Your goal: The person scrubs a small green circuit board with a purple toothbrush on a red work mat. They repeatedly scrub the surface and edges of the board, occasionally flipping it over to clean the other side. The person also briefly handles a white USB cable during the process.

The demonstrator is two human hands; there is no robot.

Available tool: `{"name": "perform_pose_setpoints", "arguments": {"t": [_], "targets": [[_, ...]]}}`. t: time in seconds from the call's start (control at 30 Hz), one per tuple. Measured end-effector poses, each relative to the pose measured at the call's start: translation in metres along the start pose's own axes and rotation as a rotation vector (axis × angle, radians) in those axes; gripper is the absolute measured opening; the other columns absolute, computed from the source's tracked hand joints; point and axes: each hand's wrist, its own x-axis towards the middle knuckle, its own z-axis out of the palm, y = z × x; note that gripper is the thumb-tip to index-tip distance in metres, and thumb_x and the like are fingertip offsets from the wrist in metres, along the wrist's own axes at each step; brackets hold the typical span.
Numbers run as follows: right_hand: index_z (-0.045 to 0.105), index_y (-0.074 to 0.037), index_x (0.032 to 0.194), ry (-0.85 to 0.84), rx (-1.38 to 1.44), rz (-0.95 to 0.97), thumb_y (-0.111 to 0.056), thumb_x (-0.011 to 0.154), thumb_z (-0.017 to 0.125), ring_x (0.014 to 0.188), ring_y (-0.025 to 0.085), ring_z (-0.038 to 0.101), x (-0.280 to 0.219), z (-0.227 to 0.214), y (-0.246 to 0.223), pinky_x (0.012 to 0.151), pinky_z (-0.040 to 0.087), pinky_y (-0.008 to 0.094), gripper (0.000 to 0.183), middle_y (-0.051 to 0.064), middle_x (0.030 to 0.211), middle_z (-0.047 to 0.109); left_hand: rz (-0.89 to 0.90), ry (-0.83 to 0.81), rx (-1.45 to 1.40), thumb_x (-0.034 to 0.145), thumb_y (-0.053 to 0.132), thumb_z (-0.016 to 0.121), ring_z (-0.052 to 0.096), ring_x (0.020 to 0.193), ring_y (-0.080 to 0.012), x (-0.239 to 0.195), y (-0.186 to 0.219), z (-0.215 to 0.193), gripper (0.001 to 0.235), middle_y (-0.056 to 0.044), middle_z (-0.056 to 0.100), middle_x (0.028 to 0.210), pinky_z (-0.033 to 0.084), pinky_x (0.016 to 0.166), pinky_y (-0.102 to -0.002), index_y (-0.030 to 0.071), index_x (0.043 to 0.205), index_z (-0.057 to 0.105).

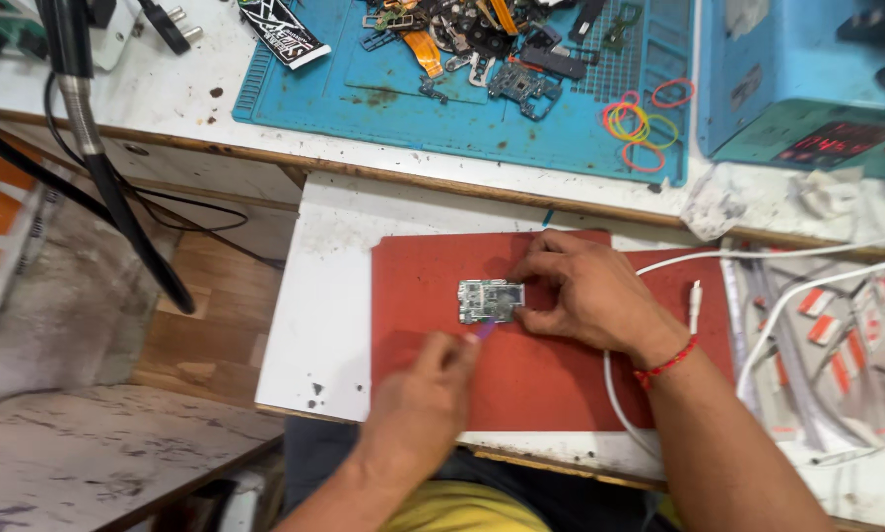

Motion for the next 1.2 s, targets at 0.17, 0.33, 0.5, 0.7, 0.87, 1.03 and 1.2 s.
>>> {"name": "perform_pose_setpoints", "arguments": {"t": [0.17, 0.33, 0.5, 0.7, 0.87, 1.03, 1.2], "targets": [[0.078, -0.014, 0.095, 0.023, -0.026, 0.000, -0.028, 0.063, 0.087, 0.076, 0.024, 0.066, 0.001, 0.000, 0.001, 0.065, 0.053, 0.039, 0.036, 0.004, 0.090, 0.067, 0.026, 0.033, -0.128, 0.089, 0.004, 0.064, 0.068, 0.060, -0.0333, -0.001, -0.013, -0.010, 0.034, -0.013, 0.064, 0.097, 0.055, 0.054, -0.045, 0.001, 0.123, 0.068], [0.078, -0.013, 0.093, 0.040, -0.039, -0.022, -0.029, 0.062, 0.088, 0.077, 0.025, 0.066, 0.001, 0.002, 0.002, 0.065, 0.053, 0.039, 0.036, 0.003, 0.092, 0.067, -0.040, -0.058, -0.056, 0.087, 0.001, 0.062, 0.068, 0.059, -0.0359, 0.004, -0.011, -0.013, 0.043, -0.015, 0.063, 0.101, 0.056, 0.053, -0.047, 0.001, 0.129, 0.066], [0.079, -0.014, 0.093, 0.000, 0.010, 0.082, -0.026, 0.063, 0.087, 0.073, 0.023, 0.067, 0.004, -0.001, 0.001, 0.065, 0.055, 0.036, 0.034, 0.002, 0.091, 0.068, -0.030, -0.035, -0.073, 0.091, 0.005, 0.063, 0.069, 0.064, -0.0357, 0.013, -0.007, -0.009, 0.035, -0.015, 0.063, 0.100, 0.057, 0.056, -0.046, 0.000, 0.125, 0.067], [0.078, -0.013, 0.092, 0.003, 0.062, 0.112, -0.026, 0.063, 0.089, 0.073, 0.023, 0.067, 0.002, -0.003, 0.001, 0.065, 0.055, 0.036, 0.034, 0.003, 0.089, 0.068, -0.006, -0.150, -0.100, 0.090, -0.002, 0.059, 0.069, 0.062, -0.0308, 0.011, -0.019, -0.010, 0.039, -0.013, 0.063, 0.107, 0.059, 0.056, -0.041, -0.002, 0.129, 0.066], [0.078, -0.012, 0.091, 0.028, 0.062, 0.056, -0.026, 0.063, 0.089, 0.075, 0.024, 0.067, 0.004, -0.004, 0.005, 0.064, 0.055, 0.037, 0.033, 0.003, 0.089, 0.067, 0.034, -0.095, -0.133, 0.084, -0.001, 0.064, 0.069, 0.064, -0.0334, 0.011, -0.015, -0.013, 0.041, -0.015, 0.062, 0.106, 0.057, 0.054, -0.043, -0.003, 0.124, 0.068], [0.078, -0.011, 0.091, -0.002, 0.050, 0.079, -0.028, 0.061, 0.091, 0.075, 0.025, 0.066, 0.005, 0.000, 0.011, 0.062, 0.054, 0.039, 0.036, 0.004, 0.088, 0.066, -0.116, -0.042, -0.222, 0.085, -0.001, 0.065, 0.071, 0.064, -0.0332, 0.017, -0.013, -0.009, 0.040, -0.014, 0.064, 0.106, 0.058, 0.053, -0.042, -0.002, 0.125, 0.068], [0.079, -0.012, 0.091, 0.008, 0.075, 0.107, -0.027, 0.060, 0.090, 0.071, 0.024, 0.066, 0.005, 0.003, 0.012, 0.060, 0.054, 0.038, 0.037, 0.003, 0.087, 0.065, -0.219, -0.061, -0.225, 0.087, 0.000, 0.066, 0.070, 0.061, -0.0331, 0.015, -0.006, -0.012, 0.040, -0.014, 0.064, 0.101, 0.058, 0.052, -0.042, 0.000, 0.127, 0.069]]}}
